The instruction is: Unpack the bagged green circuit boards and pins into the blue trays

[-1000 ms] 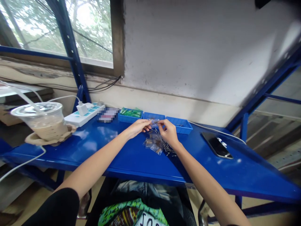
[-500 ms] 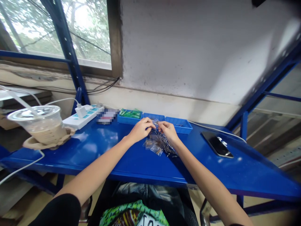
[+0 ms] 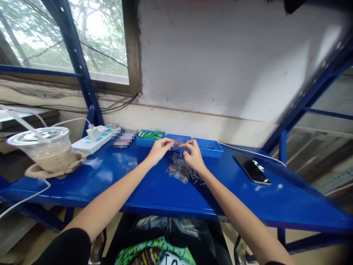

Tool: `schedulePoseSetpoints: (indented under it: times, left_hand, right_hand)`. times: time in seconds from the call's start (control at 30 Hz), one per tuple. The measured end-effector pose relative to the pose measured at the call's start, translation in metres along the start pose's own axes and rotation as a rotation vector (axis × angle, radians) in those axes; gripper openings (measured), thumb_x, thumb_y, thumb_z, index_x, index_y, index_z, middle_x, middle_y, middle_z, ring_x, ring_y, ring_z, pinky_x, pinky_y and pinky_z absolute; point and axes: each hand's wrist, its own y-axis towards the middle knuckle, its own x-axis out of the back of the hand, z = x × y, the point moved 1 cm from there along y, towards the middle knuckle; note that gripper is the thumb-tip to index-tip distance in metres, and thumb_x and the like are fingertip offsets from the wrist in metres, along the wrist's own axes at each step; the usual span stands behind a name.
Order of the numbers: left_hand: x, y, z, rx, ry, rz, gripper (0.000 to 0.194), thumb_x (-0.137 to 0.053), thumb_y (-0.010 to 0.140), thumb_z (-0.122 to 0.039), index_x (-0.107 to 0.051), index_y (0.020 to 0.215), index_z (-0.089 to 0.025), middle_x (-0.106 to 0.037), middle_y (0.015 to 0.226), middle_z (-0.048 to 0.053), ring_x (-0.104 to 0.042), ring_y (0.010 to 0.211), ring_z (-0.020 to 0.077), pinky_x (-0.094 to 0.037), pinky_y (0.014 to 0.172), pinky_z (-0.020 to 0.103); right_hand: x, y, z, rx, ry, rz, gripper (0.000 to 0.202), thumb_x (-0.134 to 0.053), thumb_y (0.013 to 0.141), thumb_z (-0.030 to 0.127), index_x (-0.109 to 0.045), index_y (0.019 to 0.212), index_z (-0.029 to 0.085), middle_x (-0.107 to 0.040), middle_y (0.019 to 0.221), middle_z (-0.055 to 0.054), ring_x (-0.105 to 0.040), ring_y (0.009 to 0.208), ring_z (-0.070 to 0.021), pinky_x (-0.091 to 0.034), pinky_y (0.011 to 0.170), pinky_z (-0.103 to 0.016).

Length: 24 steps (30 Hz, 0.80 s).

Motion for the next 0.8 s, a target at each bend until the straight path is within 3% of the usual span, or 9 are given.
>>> schedulePoseSetpoints:
  times: [0.13, 0.23, 0.3, 0.37, 0.47, 0.53, 0.67, 0.8]
  left_hand:
    - [-0.001, -0.006, -0.008, -0.378, 0.322, 0.018, 0.013, -0.058, 0.080, -0.026, -0.069, 0.086, -0.020, -0.063, 0.083, 0.004, -0.055, 0.073, 0.0136, -0.044, 0.068, 0.028]
    - [-0.003, -0.009, -0.008, -0.492, 0.416, 0.105, 0.015, -0.057, 0.082, -0.027, -0.069, 0.088, -0.022, -0.061, 0.089, 0.004, -0.055, 0.084, 0.0153, -0.044, 0.075, 0.030]
    - [-0.005, -0.007, -0.005, -0.400, 0.394, 0.165, 0.017, -0.059, 0.080, -0.032, -0.069, 0.088, -0.021, -0.062, 0.090, 0.005, -0.056, 0.086, 0.0164, -0.044, 0.076, 0.031]
    - [-0.005, -0.004, 0.000, -0.170, 0.268, 0.193, 0.027, -0.053, 0.083, -0.040, -0.069, 0.088, -0.019, -0.064, 0.085, 0.005, -0.057, 0.077, 0.0157, -0.044, 0.069, 0.029]
    - [-0.005, -0.001, 0.003, 0.168, -0.005, 0.161, 0.041, -0.042, 0.087, -0.046, -0.067, 0.085, -0.014, -0.064, 0.075, 0.007, -0.055, 0.061, 0.0122, -0.039, 0.053, 0.024]
    - [-0.004, -0.002, 0.002, 0.251, -0.117, 0.143, 0.033, -0.050, 0.083, -0.043, -0.066, 0.085, -0.014, -0.065, 0.076, 0.007, -0.054, 0.058, 0.0103, -0.036, 0.049, 0.022]
    - [-0.003, -0.002, -0.005, 0.227, -0.108, 0.080, 0.019, -0.061, 0.076, -0.029, -0.064, 0.089, -0.014, -0.066, 0.075, 0.005, -0.059, 0.062, 0.0120, -0.040, 0.053, 0.022]
    - [0.000, 0.014, -0.024, -0.148, 0.176, -0.254, 0.020, -0.054, 0.081, -0.029, -0.064, 0.090, -0.015, -0.068, 0.081, 0.006, -0.062, 0.073, 0.0156, -0.046, 0.066, 0.027]
  right_hand:
    - [0.001, 0.005, -0.005, -0.253, 0.209, 0.041, 0.036, -0.050, 0.080, 0.046, -0.068, 0.075, 0.016, -0.056, 0.080, -0.006, -0.053, 0.072, -0.0169, -0.044, 0.064, -0.031]
    - [0.003, 0.007, -0.006, -0.292, 0.282, 0.043, 0.036, -0.052, 0.078, 0.048, -0.065, 0.072, 0.016, -0.057, 0.064, -0.001, -0.050, 0.058, -0.0140, -0.040, 0.057, -0.028]
    - [0.005, 0.006, -0.006, -0.210, 0.214, -0.020, 0.030, -0.054, 0.077, 0.043, -0.064, 0.074, 0.015, -0.058, 0.063, -0.001, -0.050, 0.057, -0.0133, -0.040, 0.057, -0.027]
    - [0.006, 0.003, -0.003, -0.054, 0.068, -0.060, 0.024, -0.052, 0.081, 0.037, -0.066, 0.078, 0.016, -0.058, 0.068, -0.002, -0.051, 0.059, -0.0135, -0.042, 0.059, -0.027]
    - [0.005, -0.002, 0.000, 0.182, -0.124, -0.020, 0.019, -0.051, 0.083, 0.028, -0.068, 0.086, 0.020, -0.057, 0.075, -0.004, -0.052, 0.064, -0.0137, -0.044, 0.062, -0.027]
    - [0.003, -0.003, 0.001, 0.277, -0.164, 0.009, 0.019, -0.050, 0.084, 0.024, -0.068, 0.089, 0.022, -0.056, 0.081, -0.004, -0.054, 0.070, -0.0145, -0.046, 0.065, -0.027]
    - [0.001, -0.002, 0.002, 0.391, -0.203, -0.010, 0.025, -0.045, 0.084, 0.015, -0.068, 0.089, 0.022, -0.056, 0.094, -0.007, -0.056, 0.088, -0.0174, -0.048, 0.077, -0.031]
    - [0.011, 0.001, 0.004, 0.340, -0.232, -0.109, 0.023, -0.045, 0.083, 0.016, -0.065, 0.094, 0.021, -0.056, 0.102, -0.009, -0.055, 0.097, -0.0194, -0.046, 0.085, -0.033]
